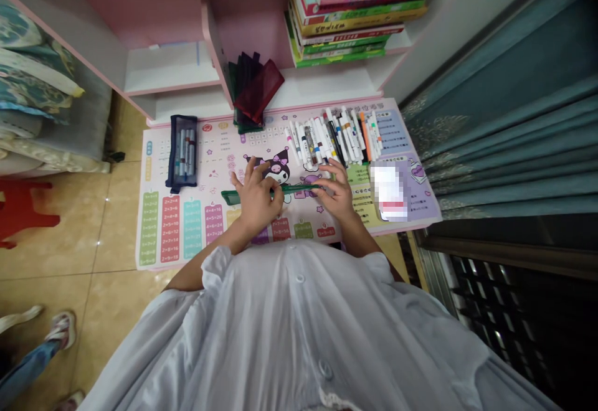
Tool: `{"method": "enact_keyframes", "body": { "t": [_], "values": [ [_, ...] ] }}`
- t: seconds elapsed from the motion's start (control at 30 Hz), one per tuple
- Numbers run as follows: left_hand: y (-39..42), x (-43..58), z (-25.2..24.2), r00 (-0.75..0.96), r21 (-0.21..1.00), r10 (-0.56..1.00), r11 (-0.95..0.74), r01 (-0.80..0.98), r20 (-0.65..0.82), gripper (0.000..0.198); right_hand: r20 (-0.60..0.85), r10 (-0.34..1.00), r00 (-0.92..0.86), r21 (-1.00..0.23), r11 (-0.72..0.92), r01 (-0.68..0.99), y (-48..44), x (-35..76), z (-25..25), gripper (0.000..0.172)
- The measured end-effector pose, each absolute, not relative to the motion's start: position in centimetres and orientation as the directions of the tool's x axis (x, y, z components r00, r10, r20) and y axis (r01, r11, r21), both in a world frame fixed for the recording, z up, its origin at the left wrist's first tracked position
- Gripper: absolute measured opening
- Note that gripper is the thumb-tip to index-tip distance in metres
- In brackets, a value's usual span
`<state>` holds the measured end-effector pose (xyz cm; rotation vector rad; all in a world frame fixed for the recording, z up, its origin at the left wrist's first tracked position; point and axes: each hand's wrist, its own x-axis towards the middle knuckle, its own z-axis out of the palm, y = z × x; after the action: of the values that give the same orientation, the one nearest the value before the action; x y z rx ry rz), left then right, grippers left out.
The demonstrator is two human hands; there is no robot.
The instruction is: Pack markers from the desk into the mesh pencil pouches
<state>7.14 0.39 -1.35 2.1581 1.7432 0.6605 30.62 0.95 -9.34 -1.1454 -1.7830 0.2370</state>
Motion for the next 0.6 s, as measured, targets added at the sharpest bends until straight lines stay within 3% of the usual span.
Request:
{"method": "enact_keyframes", "body": {
  "t": [0.6],
  "values": [
    [0.39,6.38,-0.93,0.131,0.488,0.979,-0.192,0.851,0.157,0.013,0.636,0.768,-0.075,-0.604,0.555,0.572,1.05,30.64,-9.43,0.015]
  ]
}}
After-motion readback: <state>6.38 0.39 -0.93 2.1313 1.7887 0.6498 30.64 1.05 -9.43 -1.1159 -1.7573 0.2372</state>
